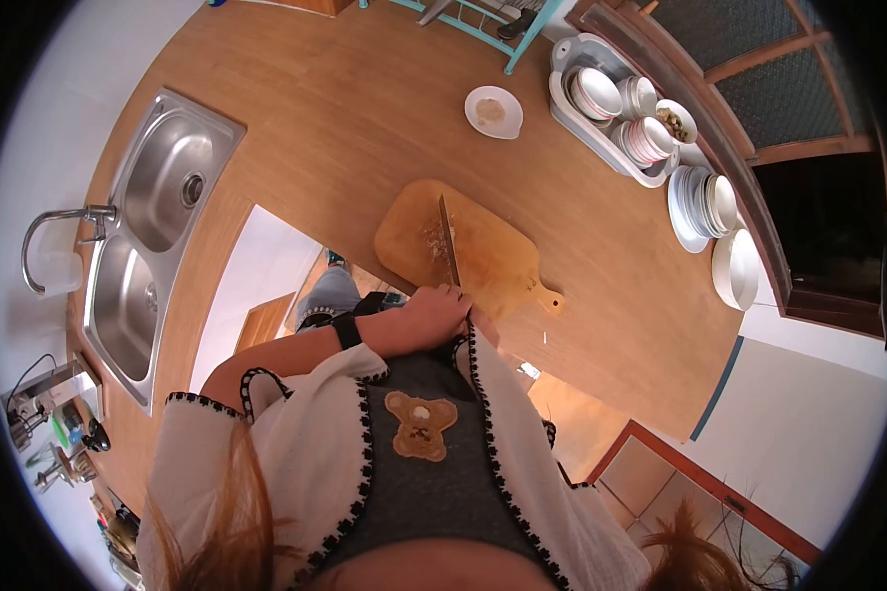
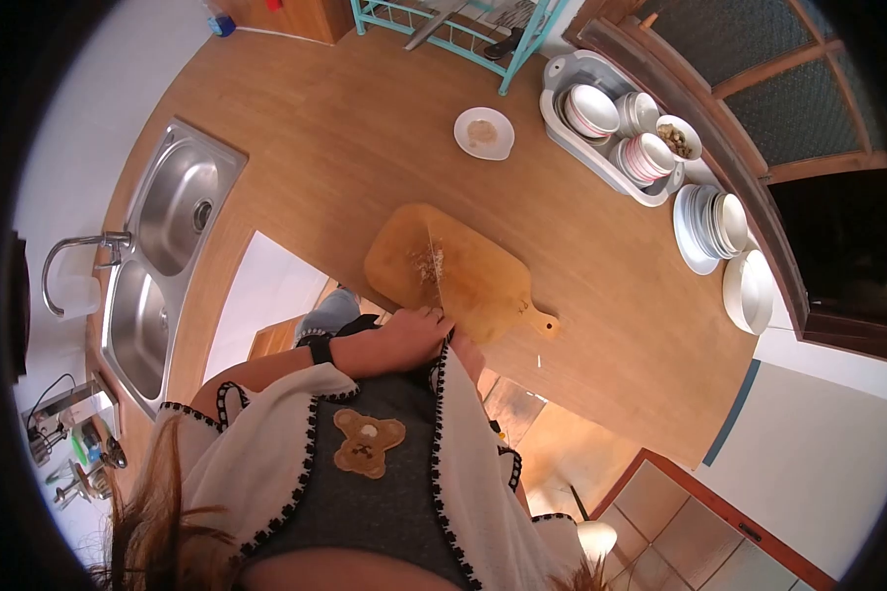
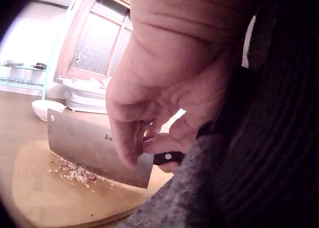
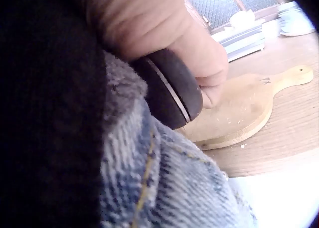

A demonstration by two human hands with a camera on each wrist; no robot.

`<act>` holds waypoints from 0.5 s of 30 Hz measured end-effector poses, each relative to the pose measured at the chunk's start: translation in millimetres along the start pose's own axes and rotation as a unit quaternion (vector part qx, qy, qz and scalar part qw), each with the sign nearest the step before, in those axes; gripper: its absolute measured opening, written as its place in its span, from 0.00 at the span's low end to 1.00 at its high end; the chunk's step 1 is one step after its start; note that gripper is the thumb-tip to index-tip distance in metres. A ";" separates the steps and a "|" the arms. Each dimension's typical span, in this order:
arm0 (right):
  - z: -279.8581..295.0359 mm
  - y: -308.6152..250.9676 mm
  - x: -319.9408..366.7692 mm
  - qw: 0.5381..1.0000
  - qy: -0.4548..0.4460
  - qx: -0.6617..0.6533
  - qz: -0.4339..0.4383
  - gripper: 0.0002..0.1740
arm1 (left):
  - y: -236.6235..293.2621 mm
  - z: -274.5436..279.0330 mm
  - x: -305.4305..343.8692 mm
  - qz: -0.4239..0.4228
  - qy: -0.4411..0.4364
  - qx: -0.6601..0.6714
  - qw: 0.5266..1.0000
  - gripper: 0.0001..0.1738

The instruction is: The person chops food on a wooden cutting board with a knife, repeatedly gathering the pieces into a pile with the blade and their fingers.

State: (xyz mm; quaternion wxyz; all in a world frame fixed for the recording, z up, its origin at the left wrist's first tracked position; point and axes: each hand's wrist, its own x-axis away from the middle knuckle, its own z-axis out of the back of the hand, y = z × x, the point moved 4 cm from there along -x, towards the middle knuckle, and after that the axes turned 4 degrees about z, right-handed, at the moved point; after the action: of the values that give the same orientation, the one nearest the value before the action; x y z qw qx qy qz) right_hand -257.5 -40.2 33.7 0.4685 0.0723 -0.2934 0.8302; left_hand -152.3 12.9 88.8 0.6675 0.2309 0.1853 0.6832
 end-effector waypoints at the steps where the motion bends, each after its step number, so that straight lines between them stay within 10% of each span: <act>1: 3.6 3.3 -1.4 1.000 0.002 0.000 -0.001 0.26 | -0.7 1.0 -2.9 -0.001 -0.004 -0.005 1.000 0.14; 15: 7.0 -1.7 -0.1 1.000 0.003 0.005 -0.006 0.25 | 5.0 4.8 -4.4 -0.039 0.026 0.008 0.999 0.15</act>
State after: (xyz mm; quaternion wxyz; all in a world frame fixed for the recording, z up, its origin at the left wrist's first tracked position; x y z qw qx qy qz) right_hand -257.1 -43.5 40.1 0.4737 0.0738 -0.2879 0.8291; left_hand -153.8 8.0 95.3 0.6864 0.2111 0.2172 0.6612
